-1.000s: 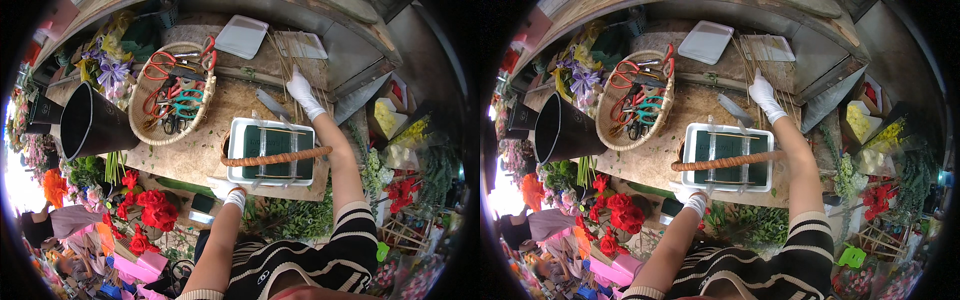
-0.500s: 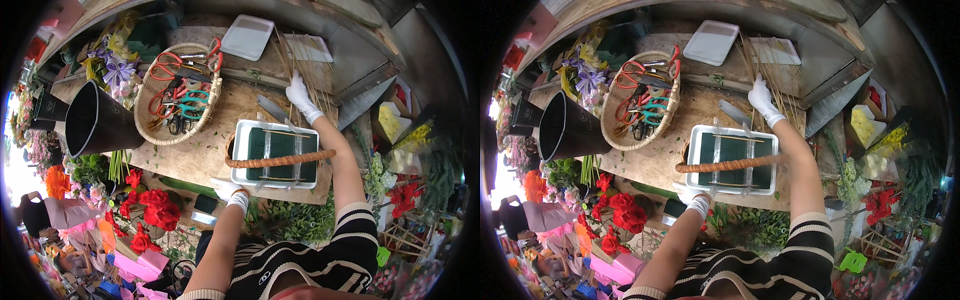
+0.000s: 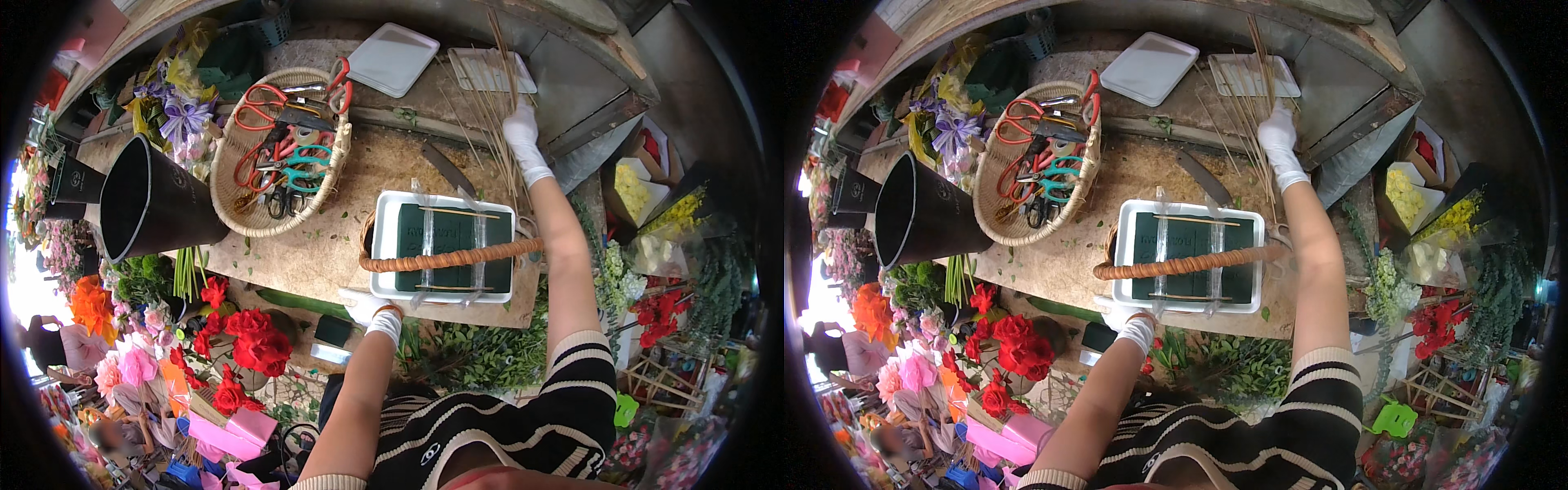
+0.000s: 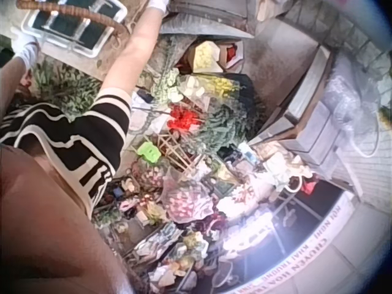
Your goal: The person prepares roses by using shears to trim leaves and stems, and then places the individual flowers into a basket containing floral foam.
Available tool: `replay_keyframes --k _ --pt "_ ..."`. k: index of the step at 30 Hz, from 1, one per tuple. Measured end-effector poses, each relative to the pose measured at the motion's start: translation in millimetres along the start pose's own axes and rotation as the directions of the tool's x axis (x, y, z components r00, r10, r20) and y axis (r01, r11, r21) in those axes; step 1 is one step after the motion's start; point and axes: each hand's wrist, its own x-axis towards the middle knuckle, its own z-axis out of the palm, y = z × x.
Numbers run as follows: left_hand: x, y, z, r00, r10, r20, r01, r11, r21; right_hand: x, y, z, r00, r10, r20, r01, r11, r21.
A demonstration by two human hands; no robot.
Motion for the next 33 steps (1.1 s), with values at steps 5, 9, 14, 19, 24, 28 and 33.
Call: replay_keyframes --k 5,9,14,19,24,28,33 --pt "19 -19 3 1.000 0.019 0.012 -0.019 1.000 -0.021 -18 12 -18 0.974 0.108 0.198 -0.080 0.986 -0.146" --pt "13 -17 5 0.999 0.033 0.001 -0.033 0.999 0.011 -51 1 -14 0.998 -0.043 -0.036 0.025 0.922 -0.385" --pt "17 -17 5 1.000 0.012 0.015 -0.011 0.999 -0.037 -83 -63 -24 0.783 -0.516 0.346 0.604 0.765 -0.225" --pt "15 -16 7 0.996 -0.020 0.083 0.028 0.996 -0.088 -81 -54 20 0.694 -0.553 0.461 0.652 0.754 -0.078" --pt "15 -19 8 0.980 -0.094 0.173 0.124 0.977 -0.172 -77 -62 14 0.916 -0.322 0.241 0.344 0.937 -0.058" --pt "12 -16 7 0.957 -0.134 0.259 0.188 0.962 -0.197 -58 -43 8 0.958 -0.269 0.099 0.281 0.950 -0.139" --pt "-1 -2 7 0.861 -0.213 0.461 0.341 0.915 -0.214 -65 -44 15 0.915 -0.339 0.216 0.390 0.882 -0.266"
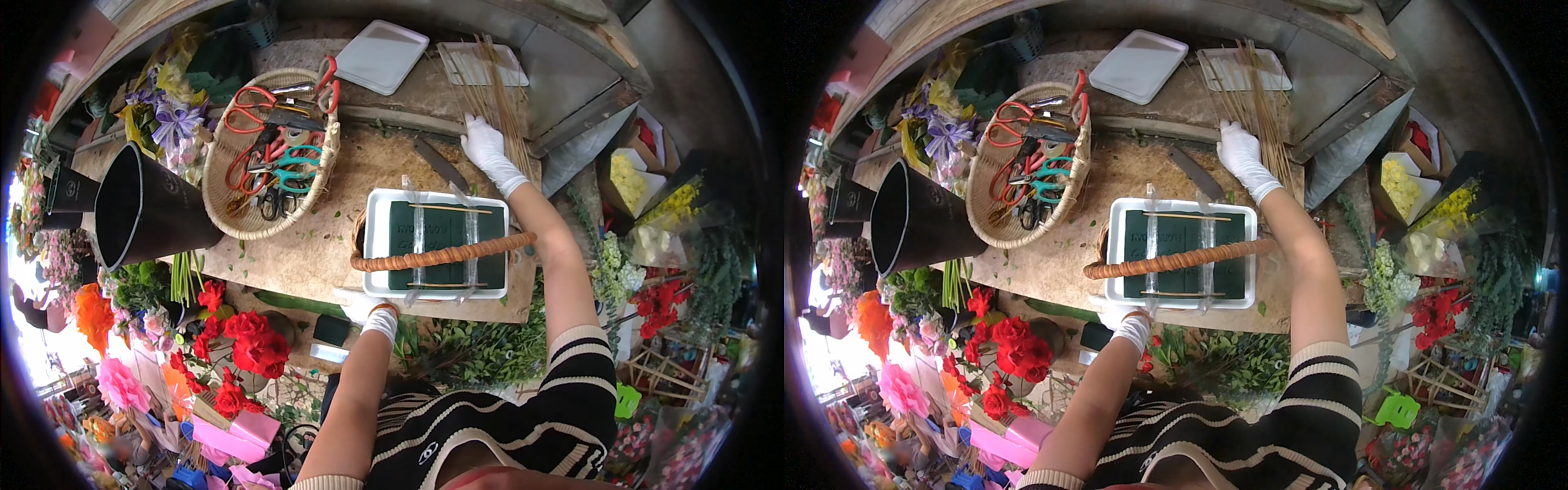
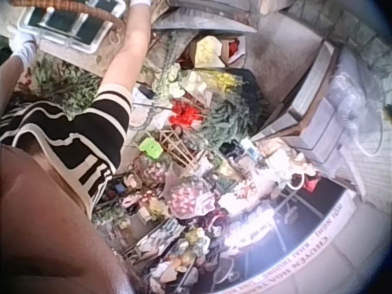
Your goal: The person prepares roses by using shears to trim leaves and stems, and then places the individual flowers into a basket containing floral foam.
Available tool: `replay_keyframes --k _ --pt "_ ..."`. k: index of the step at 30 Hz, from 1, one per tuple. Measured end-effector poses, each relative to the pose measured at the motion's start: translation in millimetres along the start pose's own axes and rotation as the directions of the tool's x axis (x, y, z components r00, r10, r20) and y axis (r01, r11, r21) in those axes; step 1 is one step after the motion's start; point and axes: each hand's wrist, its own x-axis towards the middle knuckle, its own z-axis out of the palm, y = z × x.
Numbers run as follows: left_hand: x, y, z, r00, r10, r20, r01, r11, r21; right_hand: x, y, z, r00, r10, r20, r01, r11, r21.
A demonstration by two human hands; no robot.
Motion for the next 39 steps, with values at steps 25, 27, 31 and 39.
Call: replay_keyframes --k 25,27,31,39 --pt "-11 6 5 0.982 -0.113 0.152 0.119 0.992 -0.034 26 27 -4 0.970 0.235 0.057 -0.242 0.953 0.185" --pt "-11 6 4 0.982 -0.108 0.153 0.115 0.993 -0.034 30 23 -5 0.966 0.255 0.035 -0.258 0.960 0.111" --pt "-13 6 5 0.982 -0.101 0.160 0.108 0.994 -0.032 42 33 -1 0.948 0.316 0.042 -0.319 0.945 0.077" --pt "-15 2 9 0.993 -0.030 0.113 0.039 0.997 -0.073 46 48 -31 0.902 0.426 -0.073 -0.432 0.897 -0.096"
